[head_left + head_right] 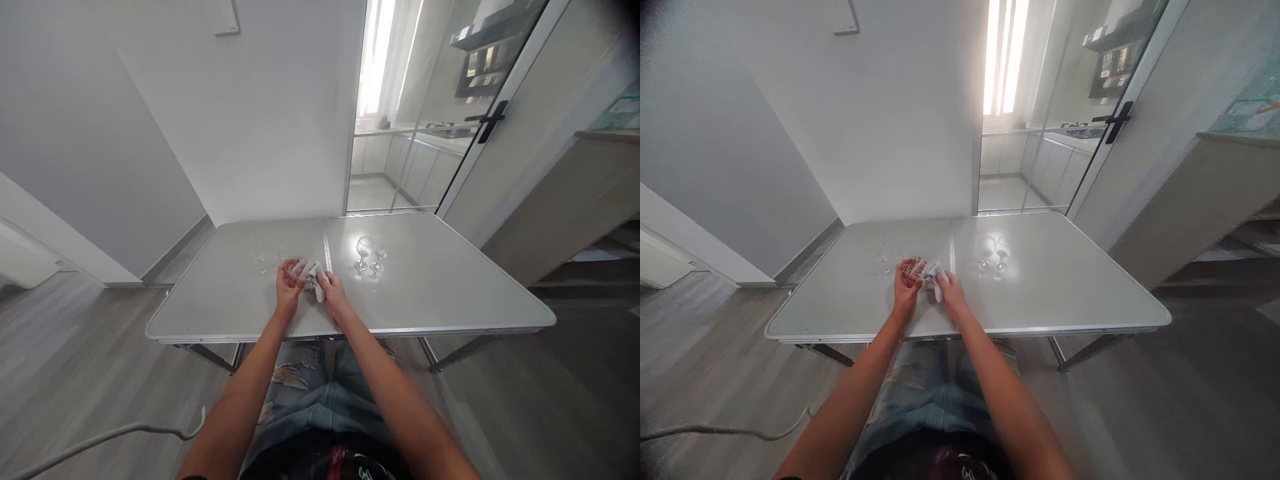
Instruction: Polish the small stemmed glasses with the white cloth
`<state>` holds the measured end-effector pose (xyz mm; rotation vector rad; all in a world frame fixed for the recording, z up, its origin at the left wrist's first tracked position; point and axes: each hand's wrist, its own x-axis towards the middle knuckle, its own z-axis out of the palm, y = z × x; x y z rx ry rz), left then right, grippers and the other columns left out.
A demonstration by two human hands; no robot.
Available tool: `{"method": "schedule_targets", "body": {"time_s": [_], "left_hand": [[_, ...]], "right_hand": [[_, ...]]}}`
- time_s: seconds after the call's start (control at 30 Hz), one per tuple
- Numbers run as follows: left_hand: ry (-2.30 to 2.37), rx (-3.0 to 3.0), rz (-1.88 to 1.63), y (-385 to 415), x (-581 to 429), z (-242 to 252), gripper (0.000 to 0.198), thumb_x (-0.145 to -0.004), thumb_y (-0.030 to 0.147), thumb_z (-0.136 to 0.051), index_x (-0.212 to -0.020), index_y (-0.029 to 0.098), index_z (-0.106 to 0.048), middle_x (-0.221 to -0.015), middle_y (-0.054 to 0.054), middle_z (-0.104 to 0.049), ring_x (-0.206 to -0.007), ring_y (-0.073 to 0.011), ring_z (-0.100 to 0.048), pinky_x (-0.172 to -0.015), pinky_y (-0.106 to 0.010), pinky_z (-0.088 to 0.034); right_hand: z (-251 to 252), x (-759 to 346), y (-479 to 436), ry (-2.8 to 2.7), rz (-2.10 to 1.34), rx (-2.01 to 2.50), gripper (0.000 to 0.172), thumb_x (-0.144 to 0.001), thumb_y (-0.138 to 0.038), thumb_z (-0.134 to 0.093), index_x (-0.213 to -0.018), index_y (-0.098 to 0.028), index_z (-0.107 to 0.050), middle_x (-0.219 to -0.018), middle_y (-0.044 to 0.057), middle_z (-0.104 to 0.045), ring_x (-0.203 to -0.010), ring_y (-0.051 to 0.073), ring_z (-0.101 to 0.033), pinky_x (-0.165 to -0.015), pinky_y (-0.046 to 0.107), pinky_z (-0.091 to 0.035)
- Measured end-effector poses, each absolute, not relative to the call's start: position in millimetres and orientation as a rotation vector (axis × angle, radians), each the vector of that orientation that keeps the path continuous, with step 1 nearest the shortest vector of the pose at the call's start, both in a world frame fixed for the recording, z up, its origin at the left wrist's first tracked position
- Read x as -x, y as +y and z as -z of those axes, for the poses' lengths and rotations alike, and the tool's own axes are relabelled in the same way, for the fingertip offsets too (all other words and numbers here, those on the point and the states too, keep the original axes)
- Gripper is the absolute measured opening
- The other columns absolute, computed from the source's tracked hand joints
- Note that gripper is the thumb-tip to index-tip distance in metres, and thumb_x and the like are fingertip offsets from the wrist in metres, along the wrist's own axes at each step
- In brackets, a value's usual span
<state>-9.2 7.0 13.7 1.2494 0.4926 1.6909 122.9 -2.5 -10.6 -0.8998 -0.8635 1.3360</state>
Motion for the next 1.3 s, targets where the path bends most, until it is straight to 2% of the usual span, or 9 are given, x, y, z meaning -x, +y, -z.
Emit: {"method": "schedule_targets", "body": {"time_s": [0.2,0.33,0.43,0.57,0.8,0.93,1.03,1.3], "left_hand": [[0.569,-1.273,-1.685,7,14,-13,0.067,-0.072,0.041,-0.084,-0.129,0.03,-0.05,-0.139,-0.012,-0.051,-0.124,-0.029,-0.059,-0.109,-0.047,-0.045],[0.611,-1.215,-1.762,8,16,-12,0.067,-0.074,0.038,-0.083,-0.131,0.032,-0.049,-0.14,-0.011,-0.048,-0.123,-0.0282,-0.061,-0.105,-0.044,-0.049],[0.654,-1.198,-1.745,10,16,-9,0.072,-0.072,0.036,-0.085,-0.134,0.031,-0.049,-0.14,-0.011,-0.046,-0.118,-0.0286,-0.064,-0.101,-0.04,-0.052],[0.643,-1.199,-1.693,11,14,-7,0.068,-0.068,0.033,-0.087,-0.126,0.029,-0.054,-0.137,-0.009,-0.048,-0.114,-0.0292,-0.066,-0.096,-0.039,-0.055],[0.648,-1.075,-1.85,14,16,-10,0.065,-0.071,0.033,-0.086,-0.126,0.031,-0.052,-0.135,-0.007,-0.049,-0.118,-0.0285,-0.065,-0.098,-0.039,-0.054],[0.65,-1.025,-1.856,15,16,-9,0.064,-0.071,0.033,-0.086,-0.126,0.031,-0.053,-0.135,-0.006,-0.048,-0.116,-0.028,-0.066,-0.098,-0.041,-0.054],[0.61,-1.051,-1.796,14,14,-10,0.062,-0.071,0.033,-0.085,-0.124,0.03,-0.054,-0.133,-0.006,-0.05,-0.114,-0.0278,-0.067,-0.1,-0.043,-0.053],[0.592,-0.942,-1.858,16,20,-11,0.058,-0.073,0.037,-0.085,-0.123,0.032,-0.055,-0.138,-0.005,-0.047,-0.119,-0.027,-0.064,-0.102,-0.042,-0.053]], "right_hand": [[22,-120,0,-0.844,-1.33,0.952,0.046,-0.067,-0.057,-0.079,-0.084,-0.015,-0.072,-0.073,0.004,-0.067,-0.063,0.014,-0.056,-0.059,0.027,-0.045],[18,-125,-2,-0.785,-1.259,0.931,0.041,-0.07,-0.053,-0.078,-0.082,-0.015,-0.072,-0.073,0.004,-0.068,-0.063,0.015,-0.057,-0.06,0.027,-0.045],[11,-127,-4,-0.811,-1.223,0.87,0.04,-0.072,-0.052,-0.075,-0.09,-0.016,-0.072,-0.08,0.004,-0.07,-0.069,0.016,-0.059,-0.065,0.027,-0.046],[5,-126,-4,-0.813,-1.184,0.814,0.048,-0.076,-0.053,-0.071,-0.11,-0.019,-0.07,-0.094,0.004,-0.072,-0.082,0.018,-0.062,-0.073,0.027,-0.047],[10,-126,-4,-1.009,-1.228,0.899,0.04,-0.077,-0.051,-0.07,-0.096,-0.016,-0.072,-0.081,0.003,-0.068,-0.075,0.017,-0.057,-0.068,0.026,-0.043],[3,-127,-7,-1.01,-1.237,0.805,0.044,-0.077,-0.047,-0.07,-0.113,-0.021,-0.07,-0.096,0.003,-0.069,-0.087,0.019,-0.059,-0.076,0.028,-0.046],[-1,-126,-8,-0.898,-1.3,0.75,0.048,-0.078,-0.047,-0.07,-0.12,-0.025,-0.067,-0.102,0.002,-0.069,-0.088,0.019,-0.06,-0.077,0.028,-0.046],[9,-127,-7,-0.95,-1.38,0.786,0.027,-0.074,-0.039,-0.072,-0.092,-0.019,-0.073,-0.08,0.0,-0.065,-0.072,0.015,-0.053,-0.064,0.025,-0.039]]}}
